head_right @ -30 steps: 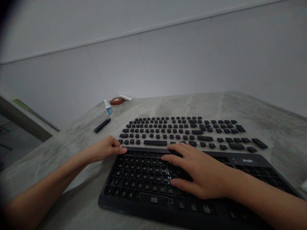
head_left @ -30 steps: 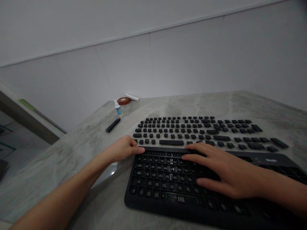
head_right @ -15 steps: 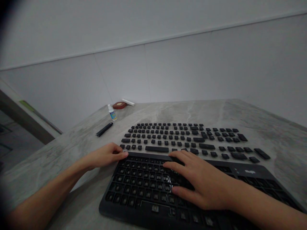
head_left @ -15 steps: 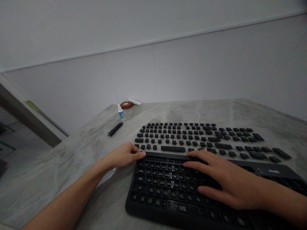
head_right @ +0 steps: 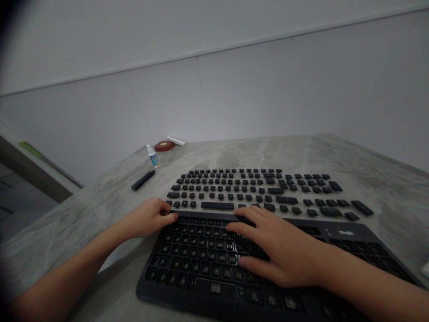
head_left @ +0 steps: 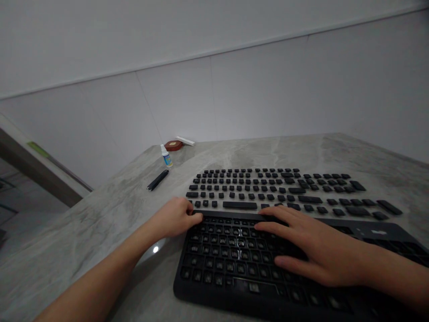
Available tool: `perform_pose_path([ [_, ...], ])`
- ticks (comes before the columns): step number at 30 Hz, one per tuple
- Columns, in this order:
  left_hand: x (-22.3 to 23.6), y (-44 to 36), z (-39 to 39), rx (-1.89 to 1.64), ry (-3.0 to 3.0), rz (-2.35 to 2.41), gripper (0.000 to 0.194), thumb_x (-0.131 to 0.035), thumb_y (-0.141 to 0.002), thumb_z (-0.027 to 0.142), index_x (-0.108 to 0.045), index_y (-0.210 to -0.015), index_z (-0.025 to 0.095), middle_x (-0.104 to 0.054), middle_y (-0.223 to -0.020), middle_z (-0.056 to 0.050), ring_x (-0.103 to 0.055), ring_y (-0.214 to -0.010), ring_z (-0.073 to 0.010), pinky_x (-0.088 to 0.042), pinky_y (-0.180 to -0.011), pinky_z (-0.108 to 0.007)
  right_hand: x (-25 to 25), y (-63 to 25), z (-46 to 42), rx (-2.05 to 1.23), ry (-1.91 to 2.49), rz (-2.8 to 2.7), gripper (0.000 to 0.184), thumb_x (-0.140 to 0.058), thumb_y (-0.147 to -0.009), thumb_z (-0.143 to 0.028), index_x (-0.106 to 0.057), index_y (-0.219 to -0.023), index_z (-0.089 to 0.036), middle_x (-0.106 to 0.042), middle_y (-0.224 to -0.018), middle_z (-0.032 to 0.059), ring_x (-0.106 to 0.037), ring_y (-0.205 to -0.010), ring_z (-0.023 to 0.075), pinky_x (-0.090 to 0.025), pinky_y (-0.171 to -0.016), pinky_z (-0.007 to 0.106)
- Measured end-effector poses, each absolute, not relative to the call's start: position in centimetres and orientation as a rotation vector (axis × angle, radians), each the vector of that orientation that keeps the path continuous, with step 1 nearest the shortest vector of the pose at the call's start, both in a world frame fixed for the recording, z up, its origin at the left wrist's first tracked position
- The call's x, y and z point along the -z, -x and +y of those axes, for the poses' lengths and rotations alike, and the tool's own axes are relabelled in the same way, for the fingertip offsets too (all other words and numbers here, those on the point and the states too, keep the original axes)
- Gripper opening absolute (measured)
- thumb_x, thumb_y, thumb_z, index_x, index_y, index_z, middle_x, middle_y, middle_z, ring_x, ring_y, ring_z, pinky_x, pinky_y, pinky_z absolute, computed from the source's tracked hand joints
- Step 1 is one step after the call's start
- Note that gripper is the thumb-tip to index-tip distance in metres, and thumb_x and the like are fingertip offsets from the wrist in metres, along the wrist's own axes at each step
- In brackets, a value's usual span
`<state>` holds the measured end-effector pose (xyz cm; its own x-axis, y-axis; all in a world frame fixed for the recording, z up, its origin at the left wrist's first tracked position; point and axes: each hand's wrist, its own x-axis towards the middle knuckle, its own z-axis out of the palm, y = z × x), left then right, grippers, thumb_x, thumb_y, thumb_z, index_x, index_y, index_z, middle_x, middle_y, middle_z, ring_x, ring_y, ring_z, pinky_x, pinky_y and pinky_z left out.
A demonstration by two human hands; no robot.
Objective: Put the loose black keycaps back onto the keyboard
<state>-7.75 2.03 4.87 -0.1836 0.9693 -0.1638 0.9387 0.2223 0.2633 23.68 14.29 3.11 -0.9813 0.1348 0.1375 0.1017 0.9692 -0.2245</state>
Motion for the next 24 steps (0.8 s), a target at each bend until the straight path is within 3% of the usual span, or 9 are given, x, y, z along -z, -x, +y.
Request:
perform_pose_path([
  [7,-6.0,7.6,1.4,-0.144,-2.017,2.238,0.029,-0.053,-0.082,0.034,-0.058,-0.059,0.017,-0.056,-0.059,-0.005,-0.047,-0.055,-0.0158,-0.032,-0.057,-0.029,-3.2,-23.7,14.3,-0.357,0.190,-2.941,0.052,-0.055,-0.093,-0.044,-0.052,-0.140,-0.023,-0.048,-0.145,0.0189,-0.050,-0.130,0.0375,-0.047,-0.100,0.061],
  [9,-6.8,8.3,0.9,-0.172,-2.106,2.133,0.021,-0.052,-0.084,0.027,-0.067,-0.075,0.017,-0.063,-0.071,-0.005,-0.054,-0.063,-0.0162,-0.039,-0.064,-0.029,-3.4,-23.6,14.3,-0.369,0.195,-2.948,0.052,-0.055,-0.093,-0.044,-0.053,-0.140,-0.023,-0.048,-0.145,0.0194,-0.050,-0.130,0.0376,-0.047,-0.101,0.061],
  [13,-7.1,9.5,0.1,-0.255,-2.273,1.868,0.024,-0.052,-0.092,0.025,-0.070,-0.108,0.020,-0.065,-0.098,-0.006,-0.059,-0.080,-0.0175,-0.045,-0.073,-0.028,-3.5,-23.5,14.2,-0.407,0.191,-2.945,0.051,-0.056,-0.092,-0.044,-0.054,-0.139,-0.022,-0.049,-0.143,0.0197,-0.051,-0.129,0.0373,-0.047,-0.101,0.060],
  [24,-5.7,9.1,0.9,-0.428,-2.320,1.709,0.011,-0.056,-0.094,0.016,-0.066,-0.090,0.016,-0.059,-0.088,-0.003,-0.057,-0.081,-0.0168,-0.045,-0.074,-0.029,-3.1,-23.6,14.3,-0.379,0.195,-2.921,0.052,-0.058,-0.092,-0.042,-0.054,-0.139,-0.023,-0.049,-0.144,0.0181,-0.051,-0.129,0.0367,-0.048,-0.101,0.059],
])
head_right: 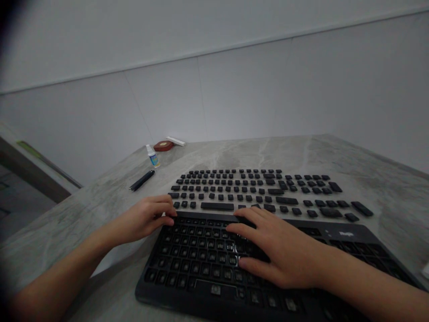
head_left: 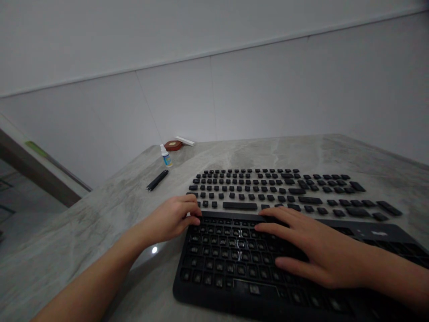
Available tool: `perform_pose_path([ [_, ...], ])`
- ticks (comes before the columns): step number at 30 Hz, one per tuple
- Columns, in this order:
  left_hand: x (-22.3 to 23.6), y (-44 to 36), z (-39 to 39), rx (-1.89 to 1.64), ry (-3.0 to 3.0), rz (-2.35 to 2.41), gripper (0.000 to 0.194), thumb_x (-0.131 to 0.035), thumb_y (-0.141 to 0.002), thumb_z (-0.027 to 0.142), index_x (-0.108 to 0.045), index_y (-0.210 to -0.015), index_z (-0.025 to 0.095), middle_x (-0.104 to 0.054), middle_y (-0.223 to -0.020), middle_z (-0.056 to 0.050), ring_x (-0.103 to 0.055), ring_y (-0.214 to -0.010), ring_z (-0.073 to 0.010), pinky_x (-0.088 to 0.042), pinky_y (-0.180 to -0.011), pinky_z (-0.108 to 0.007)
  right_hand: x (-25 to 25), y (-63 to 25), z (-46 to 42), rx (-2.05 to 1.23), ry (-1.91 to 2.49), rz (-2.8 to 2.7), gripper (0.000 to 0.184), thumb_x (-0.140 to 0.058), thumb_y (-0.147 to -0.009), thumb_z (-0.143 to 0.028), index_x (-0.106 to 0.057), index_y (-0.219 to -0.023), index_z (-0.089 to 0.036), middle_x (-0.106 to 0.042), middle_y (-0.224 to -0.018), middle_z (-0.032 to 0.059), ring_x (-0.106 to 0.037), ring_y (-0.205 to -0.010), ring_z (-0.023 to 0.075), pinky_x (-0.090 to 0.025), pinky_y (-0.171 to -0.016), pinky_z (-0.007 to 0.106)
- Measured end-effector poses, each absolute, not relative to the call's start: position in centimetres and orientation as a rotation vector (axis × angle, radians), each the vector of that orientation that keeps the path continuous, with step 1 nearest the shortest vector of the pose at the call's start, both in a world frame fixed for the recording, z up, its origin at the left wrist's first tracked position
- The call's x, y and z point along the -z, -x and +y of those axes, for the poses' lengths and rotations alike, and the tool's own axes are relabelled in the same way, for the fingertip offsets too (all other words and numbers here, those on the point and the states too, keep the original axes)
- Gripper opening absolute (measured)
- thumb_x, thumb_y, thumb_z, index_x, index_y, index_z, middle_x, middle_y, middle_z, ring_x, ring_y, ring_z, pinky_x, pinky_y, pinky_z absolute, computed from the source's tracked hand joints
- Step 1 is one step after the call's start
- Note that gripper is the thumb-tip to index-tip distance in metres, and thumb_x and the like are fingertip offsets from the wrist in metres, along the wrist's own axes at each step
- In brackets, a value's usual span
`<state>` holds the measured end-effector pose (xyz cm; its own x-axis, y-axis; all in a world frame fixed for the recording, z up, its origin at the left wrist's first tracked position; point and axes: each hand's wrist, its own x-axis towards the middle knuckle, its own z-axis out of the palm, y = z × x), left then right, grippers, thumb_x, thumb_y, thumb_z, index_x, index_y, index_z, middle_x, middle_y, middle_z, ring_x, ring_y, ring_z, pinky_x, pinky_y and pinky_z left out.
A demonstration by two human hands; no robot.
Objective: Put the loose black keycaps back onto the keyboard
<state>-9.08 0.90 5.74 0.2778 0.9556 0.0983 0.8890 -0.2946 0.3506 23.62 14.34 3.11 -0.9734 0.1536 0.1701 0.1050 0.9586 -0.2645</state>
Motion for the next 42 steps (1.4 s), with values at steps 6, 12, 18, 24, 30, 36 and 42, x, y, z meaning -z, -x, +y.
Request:
perform_pose_path([
  [6,-5.8,8.8,0.9,-0.408,-2.315,1.698,0.011,-0.050,-0.091,0.012,-0.060,-0.093,0.016,-0.058,-0.093,-0.006,-0.055,-0.083,-0.0189,-0.045,-0.075,-0.033,-3.2,-23.7,14.2,-0.354,0.183,-2.931,0.051,-0.057,-0.092,-0.042,-0.054,-0.139,-0.023,-0.049,-0.144,0.0178,-0.051,-0.129,0.0361,-0.048,-0.100,0.059],
  [12,-5.8,8.7,1.1,-0.364,-2.299,1.683,0.014,-0.047,-0.087,0.009,-0.057,-0.092,0.017,-0.057,-0.095,-0.006,-0.056,-0.082,-0.0192,-0.046,-0.072,-0.033,-3.3,-23.6,14.2,-0.368,0.183,-2.914,0.050,-0.058,-0.091,-0.042,-0.056,-0.138,-0.023,-0.051,-0.143,0.0183,-0.052,-0.127,0.0368,-0.049,-0.099,0.058],
  [18,-6.4,9.3,0.6,-0.357,-2.304,1.656,0.018,-0.048,-0.090,0.012,-0.061,-0.102,0.017,-0.060,-0.098,-0.007,-0.057,-0.088,-0.0202,-0.048,-0.078,-0.034,-3.2,-23.8,14.2,-0.391,0.191,-2.891,0.051,-0.059,-0.091,-0.042,-0.056,-0.138,-0.024,-0.050,-0.143,0.0169,-0.052,-0.128,0.0368,-0.049,-0.100,0.058],
  [24,-6.4,9.2,0.4,-0.359,-2.328,1.635,0.015,-0.053,-0.094,0.017,-0.066,-0.103,0.016,-0.059,-0.100,-0.007,-0.059,-0.087,-0.0190,-0.048,-0.080,-0.033,-3.3,-23.8,14.2,-0.384,0.201,-2.921,0.051,-0.058,-0.092,-0.043,-0.055,-0.138,-0.024,-0.050,-0.144,0.0177,-0.052,-0.128,0.0373,-0.049,-0.099,0.059],
  [30,-6.1,8.7,0.8,-0.364,-2.336,1.666,0.012,-0.050,-0.094,0.014,-0.061,-0.096,0.016,-0.058,-0.094,-0.005,-0.057,-0.084,-0.0182,-0.047,-0.076,-0.032,-3.3,-23.7,14.2,-0.400,0.182,-2.892,0.050,-0.060,-0.090,-0.042,-0.057,-0.137,-0.024,-0.051,-0.142,0.0170,-0.053,-0.126,0.0365,-0.050,-0.099,0.056],
  [36,-5.8,8.3,0.8,-0.227,-2.346,1.683,0.013,-0.046,-0.089,0.011,-0.052,-0.098,0.017,-0.055,-0.100,-0.007,-0.056,-0.082,-0.0193,-0.047,-0.071,-0.032,-3.0,-23.7,14.3,-0.382,0.180,-2.892,0.051,-0.060,-0.091,-0.043,-0.056,-0.138,-0.025,-0.051,-0.143,0.0160,-0.053,-0.127,0.0363,-0.049,-0.100,0.057],
  [42,-5.6,8.0,1.3,-0.059,-2.379,1.709,0.015,-0.046,-0.083,0.008,-0.044,-0.094,0.019,-0.053,-0.098,-0.007,-0.053,-0.075,-0.0200,-0.043,-0.065,-0.034,-3.1,-23.9,14.3,-0.363,0.188,-2.913,0.051,-0.058,-0.091,-0.042,-0.054,-0.140,-0.026,-0.050,-0.144,0.0163,-0.053,-0.127,0.0371,-0.049,-0.099,0.059],
])
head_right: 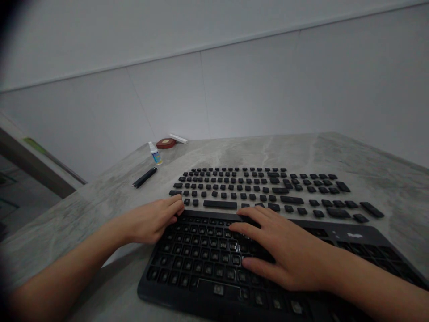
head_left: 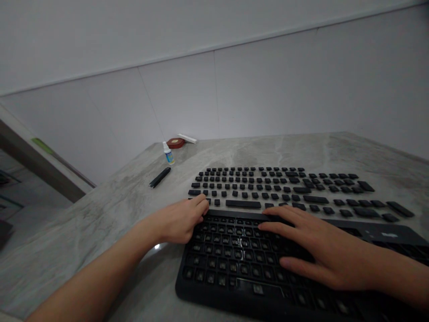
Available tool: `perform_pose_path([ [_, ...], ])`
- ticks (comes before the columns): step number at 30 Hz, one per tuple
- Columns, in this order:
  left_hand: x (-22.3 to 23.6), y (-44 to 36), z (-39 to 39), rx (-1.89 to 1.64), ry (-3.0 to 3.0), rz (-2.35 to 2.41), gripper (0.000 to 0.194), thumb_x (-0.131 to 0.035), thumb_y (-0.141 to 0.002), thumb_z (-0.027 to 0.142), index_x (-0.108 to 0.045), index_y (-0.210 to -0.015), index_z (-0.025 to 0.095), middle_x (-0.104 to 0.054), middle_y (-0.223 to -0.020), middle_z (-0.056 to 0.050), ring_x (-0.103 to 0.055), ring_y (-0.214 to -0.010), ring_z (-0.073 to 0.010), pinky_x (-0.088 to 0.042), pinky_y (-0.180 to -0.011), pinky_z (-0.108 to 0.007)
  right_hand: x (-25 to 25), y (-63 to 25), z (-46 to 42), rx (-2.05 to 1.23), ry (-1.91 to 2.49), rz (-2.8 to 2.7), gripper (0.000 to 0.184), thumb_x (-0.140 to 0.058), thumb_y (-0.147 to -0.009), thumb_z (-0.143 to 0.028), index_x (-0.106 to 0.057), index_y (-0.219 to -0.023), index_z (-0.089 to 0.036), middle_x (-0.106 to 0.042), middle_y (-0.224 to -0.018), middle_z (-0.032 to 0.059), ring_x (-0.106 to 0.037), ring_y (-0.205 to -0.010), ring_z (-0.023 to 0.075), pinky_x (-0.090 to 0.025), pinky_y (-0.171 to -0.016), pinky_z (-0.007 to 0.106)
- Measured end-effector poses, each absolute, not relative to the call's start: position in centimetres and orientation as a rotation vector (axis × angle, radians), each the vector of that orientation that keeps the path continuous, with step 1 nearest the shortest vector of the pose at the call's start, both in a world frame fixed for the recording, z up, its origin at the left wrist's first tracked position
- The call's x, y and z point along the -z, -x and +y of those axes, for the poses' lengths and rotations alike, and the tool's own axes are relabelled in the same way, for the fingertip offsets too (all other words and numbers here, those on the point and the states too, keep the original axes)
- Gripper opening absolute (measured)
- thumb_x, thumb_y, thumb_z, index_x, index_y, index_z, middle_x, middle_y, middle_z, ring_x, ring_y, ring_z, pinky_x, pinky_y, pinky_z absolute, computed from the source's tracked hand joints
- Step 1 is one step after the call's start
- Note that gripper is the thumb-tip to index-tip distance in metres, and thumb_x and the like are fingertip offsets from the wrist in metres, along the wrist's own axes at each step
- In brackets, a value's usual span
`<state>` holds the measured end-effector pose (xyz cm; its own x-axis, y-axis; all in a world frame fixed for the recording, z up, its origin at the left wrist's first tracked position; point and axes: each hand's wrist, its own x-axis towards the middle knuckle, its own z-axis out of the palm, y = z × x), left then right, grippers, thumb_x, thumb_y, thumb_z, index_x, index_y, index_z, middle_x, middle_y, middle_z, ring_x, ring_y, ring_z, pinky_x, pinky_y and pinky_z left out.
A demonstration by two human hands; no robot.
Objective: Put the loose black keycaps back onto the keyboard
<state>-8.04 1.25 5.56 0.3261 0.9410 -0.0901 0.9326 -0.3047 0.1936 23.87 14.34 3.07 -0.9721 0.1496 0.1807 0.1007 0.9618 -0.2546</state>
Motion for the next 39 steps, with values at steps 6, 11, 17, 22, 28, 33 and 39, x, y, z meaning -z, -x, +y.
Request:
perform_pose_path([
  [6,-5.6,8.1,1.9,0.014,-2.425,1.647,0.013,-0.045,-0.082,0.010,-0.041,-0.090,0.020,-0.052,-0.095,-0.007,-0.051,-0.074,-0.0206,-0.043,-0.065,-0.034,-3.2,-23.7,14.3,-0.362,0.207,-2.931,0.051,-0.057,-0.091,-0.043,-0.055,-0.139,-0.025,-0.049,-0.145,0.0172,-0.052,-0.128,0.0388,-0.050,-0.097,0.061],
  [11,-6.2,8.7,2.0,-0.052,-2.430,1.572,0.007,-0.044,-0.086,0.015,-0.040,-0.088,0.020,-0.054,-0.090,-0.006,-0.051,-0.073,-0.0203,-0.043,-0.066,-0.034,-3.2,-23.8,14.2,-0.360,0.203,-2.923,0.050,-0.058,-0.091,-0.043,-0.056,-0.138,-0.025,-0.050,-0.144,0.0169,-0.053,-0.127,0.0377,-0.050,-0.098,0.059],
  [17,-6.6,9.8,1.5,-0.308,-2.407,1.528,0.006,-0.047,-0.090,0.019,-0.045,-0.085,0.019,-0.054,-0.075,-0.001,-0.049,-0.064,-0.0161,-0.037,-0.059,-0.028,-3.3,-23.7,14.2,-0.306,0.196,-2.949,0.051,-0.055,-0.093,-0.044,-0.055,-0.139,-0.023,-0.050,-0.144,0.0188,-0.052,-0.127,0.0388,-0.050,-0.096,0.063],
  [22,-6.8,10.7,0.8,-0.517,-2.362,1.488,0.009,-0.051,-0.095,0.019,-0.059,-0.098,0.018,-0.062,-0.080,-0.001,-0.056,-0.070,-0.0139,-0.043,-0.065,-0.025,-3.6,-23.5,14.1,-0.323,0.200,-2.956,0.051,-0.055,-0.093,-0.045,-0.056,-0.138,-0.023,-0.050,-0.143,0.0196,-0.052,-0.127,0.0395,-0.050,-0.096,0.063],
  [28,-6.2,11.1,1.1,-0.737,-2.327,1.525,0.016,-0.052,-0.099,0.019,-0.064,-0.108,0.016,-0.067,-0.087,-0.003,-0.062,-0.077,-0.0139,-0.047,-0.071,-0.025,-3.5,-23.4,14.2,-0.297,0.205,-2.994,0.052,-0.052,-0.094,-0.047,-0.054,-0.140,-0.023,-0.048,-0.145,0.0199,-0.051,-0.129,0.0391,-0.050,-0.096,0.063],
  [33,-4.7,9.1,1.8,-0.763,-2.362,1.503,0.016,-0.058,-0.098,0.022,-0.071,-0.104,0.017,-0.061,-0.097,-0.006,-0.059,-0.087,-0.0166,-0.047,-0.079,-0.028,-3.6,-23.6,14.1,-0.315,0.210,-2.988,0.052,-0.053,-0.094,-0.046,-0.054,-0.140,-0.023,-0.048,-0.144,0.0199,-0.052,-0.128,0.0387,-0.050,-0.096,0.063],
  [39,-4.2,8.8,1.8,-0.674,-2.376,1.515,0.016,-0.062,-0.096,0.023,-0.074,-0.103,0.015,-0.060,-0.090,-0.005,-0.057,-0.082,-0.0165,-0.046,-0.074,-0.028,-3.3,-23.7,14.2,-0.375,0.198,-2.916,0.051,-0.058,-0.091,-0.043,-0.055,-0.138,-0.025,-0.051,-0.142,0.0172,-0.053,-0.127,0.0369,-0.050,-0.098,0.059],
])
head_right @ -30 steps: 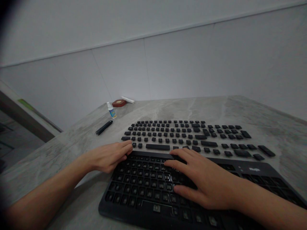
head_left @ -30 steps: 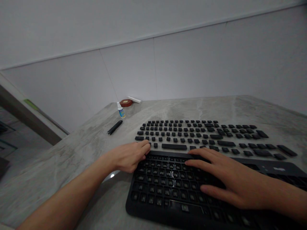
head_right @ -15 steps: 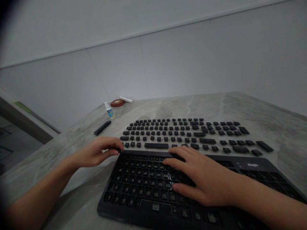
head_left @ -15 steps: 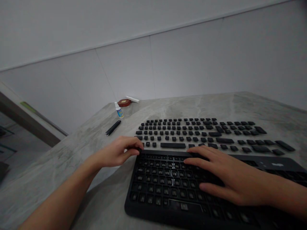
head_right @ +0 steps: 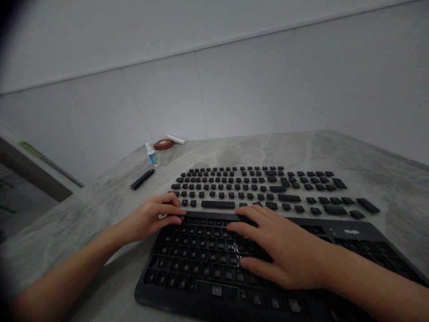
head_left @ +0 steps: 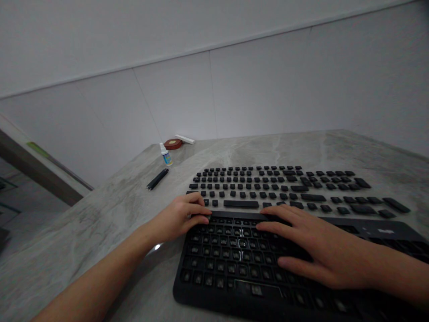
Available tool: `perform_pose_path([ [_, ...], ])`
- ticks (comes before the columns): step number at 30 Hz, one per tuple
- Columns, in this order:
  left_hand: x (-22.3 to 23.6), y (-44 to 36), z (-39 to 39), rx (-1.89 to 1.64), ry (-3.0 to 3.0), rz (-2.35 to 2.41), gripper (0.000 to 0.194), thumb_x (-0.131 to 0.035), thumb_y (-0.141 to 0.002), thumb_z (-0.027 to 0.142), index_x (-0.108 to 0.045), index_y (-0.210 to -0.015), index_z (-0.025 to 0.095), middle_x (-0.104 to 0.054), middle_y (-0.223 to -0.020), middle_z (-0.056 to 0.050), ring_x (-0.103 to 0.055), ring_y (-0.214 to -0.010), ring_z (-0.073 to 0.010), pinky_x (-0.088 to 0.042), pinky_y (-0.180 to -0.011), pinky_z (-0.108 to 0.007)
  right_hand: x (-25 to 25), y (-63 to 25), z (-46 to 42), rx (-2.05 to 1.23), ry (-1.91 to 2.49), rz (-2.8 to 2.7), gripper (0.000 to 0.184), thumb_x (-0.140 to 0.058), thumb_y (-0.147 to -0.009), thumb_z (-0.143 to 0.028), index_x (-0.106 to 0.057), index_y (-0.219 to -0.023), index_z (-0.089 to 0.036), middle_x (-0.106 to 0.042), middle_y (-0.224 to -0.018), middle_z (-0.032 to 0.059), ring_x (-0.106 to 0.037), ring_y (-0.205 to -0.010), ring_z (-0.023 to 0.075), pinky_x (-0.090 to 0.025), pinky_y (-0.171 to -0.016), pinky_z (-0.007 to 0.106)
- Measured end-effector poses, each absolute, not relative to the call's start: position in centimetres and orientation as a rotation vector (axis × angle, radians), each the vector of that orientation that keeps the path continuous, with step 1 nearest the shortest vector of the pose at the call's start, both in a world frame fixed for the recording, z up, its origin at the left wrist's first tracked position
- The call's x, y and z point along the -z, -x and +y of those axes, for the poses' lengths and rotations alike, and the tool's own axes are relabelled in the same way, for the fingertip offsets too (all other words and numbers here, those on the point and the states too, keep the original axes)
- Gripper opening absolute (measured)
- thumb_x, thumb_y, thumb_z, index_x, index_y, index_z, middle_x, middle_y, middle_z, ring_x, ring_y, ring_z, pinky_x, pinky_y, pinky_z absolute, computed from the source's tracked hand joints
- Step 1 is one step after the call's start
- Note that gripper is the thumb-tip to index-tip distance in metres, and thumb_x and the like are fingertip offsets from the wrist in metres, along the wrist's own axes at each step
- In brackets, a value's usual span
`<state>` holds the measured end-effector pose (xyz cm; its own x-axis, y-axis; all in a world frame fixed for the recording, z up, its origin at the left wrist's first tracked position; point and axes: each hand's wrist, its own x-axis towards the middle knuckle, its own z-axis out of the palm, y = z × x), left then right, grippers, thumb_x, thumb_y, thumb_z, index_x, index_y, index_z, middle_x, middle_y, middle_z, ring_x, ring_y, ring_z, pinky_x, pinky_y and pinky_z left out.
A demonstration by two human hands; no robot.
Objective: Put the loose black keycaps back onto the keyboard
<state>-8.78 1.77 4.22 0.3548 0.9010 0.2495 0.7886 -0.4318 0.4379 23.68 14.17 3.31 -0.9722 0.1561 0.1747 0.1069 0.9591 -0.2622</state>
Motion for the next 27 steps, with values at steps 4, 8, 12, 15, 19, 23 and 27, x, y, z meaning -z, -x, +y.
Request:
perform_pose_path([
  [4,-4.42,9.19,1.58,-0.623,-2.374,1.531,0.017,-0.064,-0.094,0.023,-0.074,-0.106,0.016,-0.060,-0.091,-0.005,-0.057,-0.081,-0.0164,-0.046,-0.074,-0.029,-3.39,-23.76,14.12,-0.360,0.193,-2.918,0.050,-0.057,-0.091,-0.043,-0.056,-0.138,-0.023,-0.052,-0.142,0.0182,-0.054,-0.126,0.0373,-0.051,-0.097,0.059],
  [8,-4.63,9.21,1.44,-0.590,-2.369,1.556,0.017,-0.064,-0.094,0.023,-0.073,-0.108,0.017,-0.060,-0.092,-0.004,-0.058,-0.082,-0.0162,-0.046,-0.074,-0.028,-3.45,-23.71,14.10,-0.349,0.191,-2.919,0.050,-0.058,-0.091,-0.043,-0.056,-0.137,-0.024,-0.051,-0.142,0.0177,-0.054,-0.126,0.0372,-0.051,-0.097,0.059],
  [12,-4.78,9.17,1.30,-0.570,-2.366,1.575,0.018,-0.064,-0.095,0.025,-0.073,-0.108,0.018,-0.060,-0.091,-0.004,-0.058,-0.081,-0.0160,-0.046,-0.073,-0.028,-3.36,-23.64,14.19,-0.332,0.198,-2.937,0.050,-0.056,-0.092,-0.044,-0.056,-0.138,-0.024,-0.050,-0.143,0.0181,-0.053,-0.127,0.0379,-0.050,-0.096,0.061],
  [15,-4.79,9.15,1.24,-0.568,-2.365,1.588,0.017,-0.064,-0.095,0.025,-0.072,-0.107,0.017,-0.060,-0.092,-0.004,-0.058,-0.082,-0.0162,-0.046,-0.074,-0.029,-3.31,-23.67,14.21,-0.345,0.202,-2.933,0.051,-0.056,-0.092,-0.044,-0.055,-0.139,-0.024,-0.050,-0.143,0.0180,-0.053,-0.127,0.0379,-0.050,-0.097,0.061],
  [19,-4.69,9.15,1.25,-0.567,-2.365,1.597,0.016,-0.063,-0.096,0.026,-0.072,-0.104,0.017,-0.060,-0.090,-0.004,-0.058,-0.081,-0.0159,-0.046,-0.074,-0.029,-3.30,-23.75,14.17,-0.363,0.199,-2.917,0.051,-0.057,-0.092,-0.044,-0.055,-0.138,-0.025,-0.050,-0.143,0.0172,-0.052,-0.127,0.0370,-0.049,-0.098,0.060],
  [23,-4.69,9.29,1.21,-0.566,-2.363,1.612,0.016,-0.063,-0.095,0.028,-0.072,-0.103,0.018,-0.060,-0.091,-0.004,-0.058,-0.081,-0.0162,-0.047,-0.073,-0.029,-3.51,-23.76,14.09,-0.368,0.202,-2.932,0.050,-0.057,-0.092,-0.044,-0.056,-0.138,-0.024,-0.050,-0.143,0.0178,-0.053,-0.127,0.0373,-0.050,-0.098,0.060],
  [27,-5.02,9.27,1.15,-0.562,-2.357,1.611,0.020,-0.065,-0.094,0.027,-0.070,-0.111,0.019,-0.061,-0.095,-0.005,-0.059,-0.084,-0.0176,-0.048,-0.077,-0.032,-3.70,-23.66,14.05,-0.384,0.203,-2.934,0.050,-0.056,-0.092,-0.044,-0.057,-0.137,-0.023,-0.051,-0.142,0.0188,-0.053,-0.126,0.0378,-0.050,-0.097,0.060],
])
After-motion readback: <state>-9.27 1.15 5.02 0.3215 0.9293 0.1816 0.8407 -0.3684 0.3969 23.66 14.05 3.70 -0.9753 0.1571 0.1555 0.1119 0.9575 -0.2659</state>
